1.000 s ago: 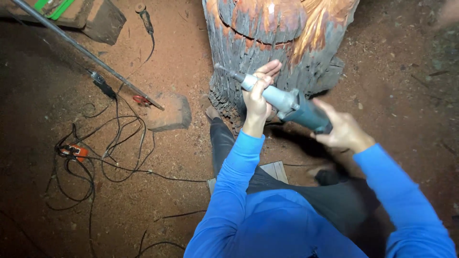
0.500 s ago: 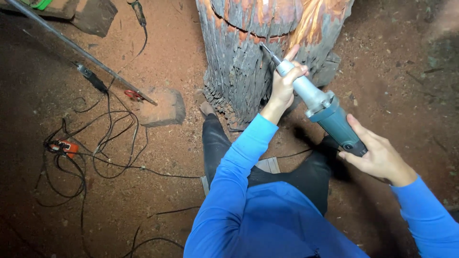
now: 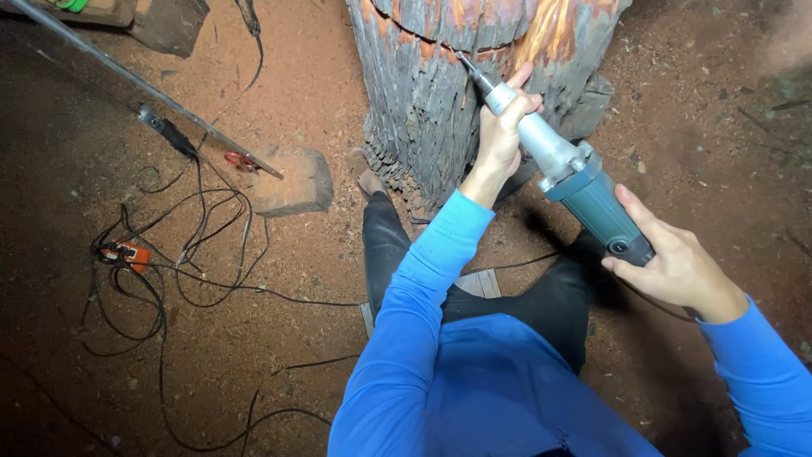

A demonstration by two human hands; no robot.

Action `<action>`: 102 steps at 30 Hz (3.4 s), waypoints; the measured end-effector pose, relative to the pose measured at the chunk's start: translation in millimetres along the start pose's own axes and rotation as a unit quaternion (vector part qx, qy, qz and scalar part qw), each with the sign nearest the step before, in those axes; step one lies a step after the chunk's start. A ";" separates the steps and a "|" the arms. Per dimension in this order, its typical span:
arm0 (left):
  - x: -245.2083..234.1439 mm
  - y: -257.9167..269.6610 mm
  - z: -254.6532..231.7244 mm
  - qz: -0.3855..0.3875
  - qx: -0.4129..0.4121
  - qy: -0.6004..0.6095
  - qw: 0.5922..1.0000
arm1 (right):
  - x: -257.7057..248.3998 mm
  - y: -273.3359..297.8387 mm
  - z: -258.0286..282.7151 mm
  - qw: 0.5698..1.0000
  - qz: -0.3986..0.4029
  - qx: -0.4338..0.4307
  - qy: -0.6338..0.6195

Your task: Carving details into a large wooden stump using a power rotary tool

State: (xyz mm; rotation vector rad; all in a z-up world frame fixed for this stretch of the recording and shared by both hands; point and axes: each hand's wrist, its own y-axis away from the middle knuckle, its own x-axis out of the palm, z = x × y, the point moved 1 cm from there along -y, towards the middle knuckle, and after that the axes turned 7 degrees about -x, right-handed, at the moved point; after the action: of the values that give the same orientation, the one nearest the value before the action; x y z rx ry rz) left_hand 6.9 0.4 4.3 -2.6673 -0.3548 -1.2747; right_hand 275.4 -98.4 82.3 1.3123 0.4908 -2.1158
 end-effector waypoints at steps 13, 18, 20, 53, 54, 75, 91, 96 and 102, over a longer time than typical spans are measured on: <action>11.9 -8.8 30.5 0.044 0.018 0.001 0.999 | -17.5 10.1 -50.1 0.990 0.001 -0.018 0.142; 13.4 -18.4 18.8 0.077 0.009 0.049 0.996 | -47.5 -8.0 -25.3 0.980 -0.039 -0.088 0.176; 11.3 -18.0 13.9 0.053 -0.026 0.099 0.993 | -51.0 -12.6 -23.4 0.977 -0.028 -0.091 0.191; 14.6 -13.8 18.5 0.105 -0.020 0.078 0.991 | -58.8 -10.7 -25.8 0.968 0.010 -0.044 0.249; 15.8 -13.0 17.4 0.107 -0.021 0.078 0.991 | -58.9 -10.7 -24.8 0.968 0.008 -0.042 0.248; 16.7 -16.2 26.4 0.083 -0.009 0.063 0.995 | -57.9 -11.1 -41.2 0.967 0.032 -0.005 0.253; 16.5 -15.5 32.9 0.093 -0.005 0.081 0.992 | -56.6 -11.8 -51.6 0.962 0.056 0.016 0.268; 19.3 -17.0 27.5 0.064 -0.012 0.075 0.995 | -50.9 -11.1 -45.1 0.975 0.047 0.037 0.214; 22.4 -13.0 33.8 0.063 -0.011 0.016 0.998 | -49.5 -0.5 -49.1 0.983 -0.001 -0.036 0.179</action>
State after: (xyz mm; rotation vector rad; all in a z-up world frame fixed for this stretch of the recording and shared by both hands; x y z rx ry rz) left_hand 41.9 24.4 1.4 -2.6369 -0.1676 -1.2882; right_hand 324.9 -54.8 104.8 1.6583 0.7099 -1.8477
